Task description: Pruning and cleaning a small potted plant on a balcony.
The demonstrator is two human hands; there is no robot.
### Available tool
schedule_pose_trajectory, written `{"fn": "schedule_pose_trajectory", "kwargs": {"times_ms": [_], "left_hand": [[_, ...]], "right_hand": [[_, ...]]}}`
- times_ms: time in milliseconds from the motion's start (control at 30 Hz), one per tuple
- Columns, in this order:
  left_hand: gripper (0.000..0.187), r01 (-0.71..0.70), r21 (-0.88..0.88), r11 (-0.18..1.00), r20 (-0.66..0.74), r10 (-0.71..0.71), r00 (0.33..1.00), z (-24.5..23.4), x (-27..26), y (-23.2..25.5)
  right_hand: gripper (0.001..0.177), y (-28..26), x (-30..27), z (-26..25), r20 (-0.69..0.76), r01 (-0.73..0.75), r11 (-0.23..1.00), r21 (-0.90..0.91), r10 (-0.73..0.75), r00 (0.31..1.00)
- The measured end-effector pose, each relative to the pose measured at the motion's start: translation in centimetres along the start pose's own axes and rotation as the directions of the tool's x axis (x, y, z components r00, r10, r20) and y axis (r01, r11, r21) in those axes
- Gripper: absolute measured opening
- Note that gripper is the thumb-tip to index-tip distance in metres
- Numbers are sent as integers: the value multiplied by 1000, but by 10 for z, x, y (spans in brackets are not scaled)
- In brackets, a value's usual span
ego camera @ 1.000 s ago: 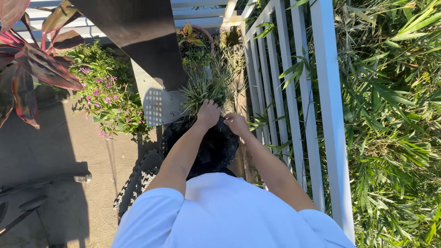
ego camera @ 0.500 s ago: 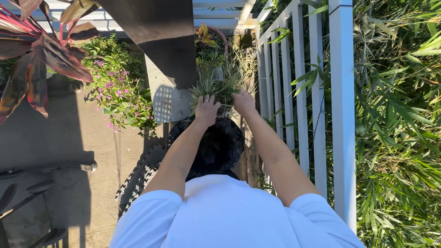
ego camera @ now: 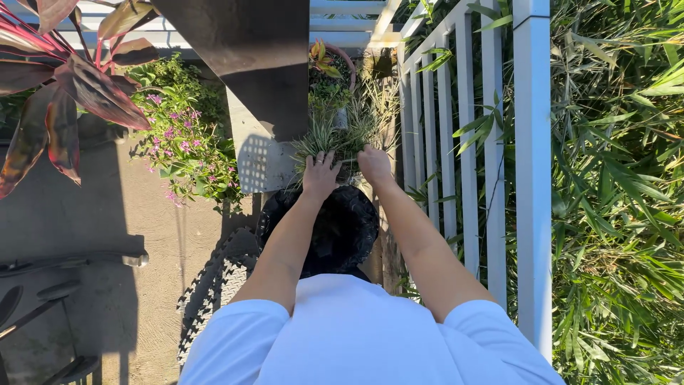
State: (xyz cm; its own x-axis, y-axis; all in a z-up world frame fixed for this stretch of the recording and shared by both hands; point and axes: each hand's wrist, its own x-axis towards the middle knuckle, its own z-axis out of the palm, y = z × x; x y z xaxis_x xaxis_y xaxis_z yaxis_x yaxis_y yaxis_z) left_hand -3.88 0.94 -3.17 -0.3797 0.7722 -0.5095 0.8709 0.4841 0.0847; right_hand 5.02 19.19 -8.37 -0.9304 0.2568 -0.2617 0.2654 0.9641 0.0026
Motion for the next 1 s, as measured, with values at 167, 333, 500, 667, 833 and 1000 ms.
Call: {"fn": "schedule_pose_trajectory", "kwargs": {"times_ms": [167, 333, 500, 667, 833, 1000], "left_hand": [[73, 9, 20, 1000, -8, -9, 1000, 17, 10, -1], [66, 34, -9, 999, -70, -35, 997, 23, 14, -2], [74, 3, 3, 1000, 53, -3, 999, 3, 8, -2], [73, 17, -31, 999, 48, -16, 999, 7, 9, -1], [71, 41, -50, 998, 49, -38, 998, 8, 5, -2], [73, -14, -40, 999, 62, 16, 998, -1, 0, -10]], "right_hand": [[15, -3, 1, 9, 20, -109, 981, 159, 107, 994], [13, -8, -3, -19, 127, -319, 881, 348, 293, 948], [17, -1, 3, -10, 177, -381, 819, 430, 337, 925], [23, 14, 20, -16, 235, -440, 673, 594, 378, 895], [26, 22, 15, -65, 307, -458, 646, 610, 341, 889], [26, 6, -50, -105, 391, -425, 178, 887, 199, 899]]}}
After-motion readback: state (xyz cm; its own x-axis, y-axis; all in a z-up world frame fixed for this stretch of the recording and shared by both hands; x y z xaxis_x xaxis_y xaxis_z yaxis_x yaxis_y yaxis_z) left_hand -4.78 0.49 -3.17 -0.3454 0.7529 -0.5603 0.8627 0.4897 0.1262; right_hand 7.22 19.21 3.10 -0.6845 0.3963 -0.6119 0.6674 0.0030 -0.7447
